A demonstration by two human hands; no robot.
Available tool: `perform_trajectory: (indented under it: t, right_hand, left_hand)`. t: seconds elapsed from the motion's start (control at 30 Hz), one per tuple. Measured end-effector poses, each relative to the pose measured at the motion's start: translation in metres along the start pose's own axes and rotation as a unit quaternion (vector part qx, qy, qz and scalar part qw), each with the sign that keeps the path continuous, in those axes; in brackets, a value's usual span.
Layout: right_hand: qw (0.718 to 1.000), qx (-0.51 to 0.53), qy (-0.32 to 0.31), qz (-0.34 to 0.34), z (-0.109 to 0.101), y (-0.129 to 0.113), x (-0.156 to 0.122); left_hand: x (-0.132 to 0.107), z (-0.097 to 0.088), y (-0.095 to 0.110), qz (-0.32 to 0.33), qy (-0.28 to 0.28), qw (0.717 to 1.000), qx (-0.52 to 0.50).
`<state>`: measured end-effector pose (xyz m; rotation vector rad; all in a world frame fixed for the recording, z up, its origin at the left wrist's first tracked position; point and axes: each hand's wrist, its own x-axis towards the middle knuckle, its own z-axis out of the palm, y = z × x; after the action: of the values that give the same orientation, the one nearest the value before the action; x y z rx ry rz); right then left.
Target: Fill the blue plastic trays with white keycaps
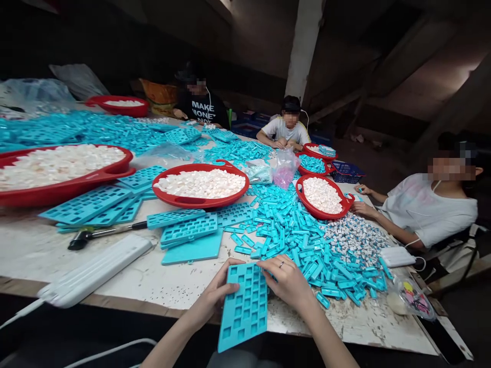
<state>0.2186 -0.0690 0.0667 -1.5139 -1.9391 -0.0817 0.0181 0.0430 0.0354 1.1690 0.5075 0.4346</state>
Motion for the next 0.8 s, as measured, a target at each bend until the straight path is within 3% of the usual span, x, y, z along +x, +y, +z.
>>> perform_trajectory:
  t: [0.17,0.3,0.5,0.63,0.8]
  right_hand:
    - [0.992,-0.073,-0.081,-0.059,-0.004,0.0,0.008]
    - [0.987,-0.046,-0.131,-0.082,-0.005,0.001,0.01]
    - [0.984,0.004,-0.165,-0.062,0.001,-0.003,0.006]
    - [0.981,-0.029,-0.183,-0.064,0.004,-0.01,0.008]
    - [0.98,-0.017,-0.193,-0.052,0.004,-0.012,0.01]
  left_hand:
    - [0.009,-0.006,0.02,-0.127,-0.069,0.988,-0.059]
    - [0.016,-0.012,0.021,-0.171,-0.127,0.972,-0.096]
    - [0.017,-0.005,0.022,-0.172,-0.148,0.974,-0.022]
    - [0.014,0.007,0.027,-0.101,-0.187,0.973,0.092]
    - [0.013,0.008,0.017,-0.066,-0.127,0.983,0.118]
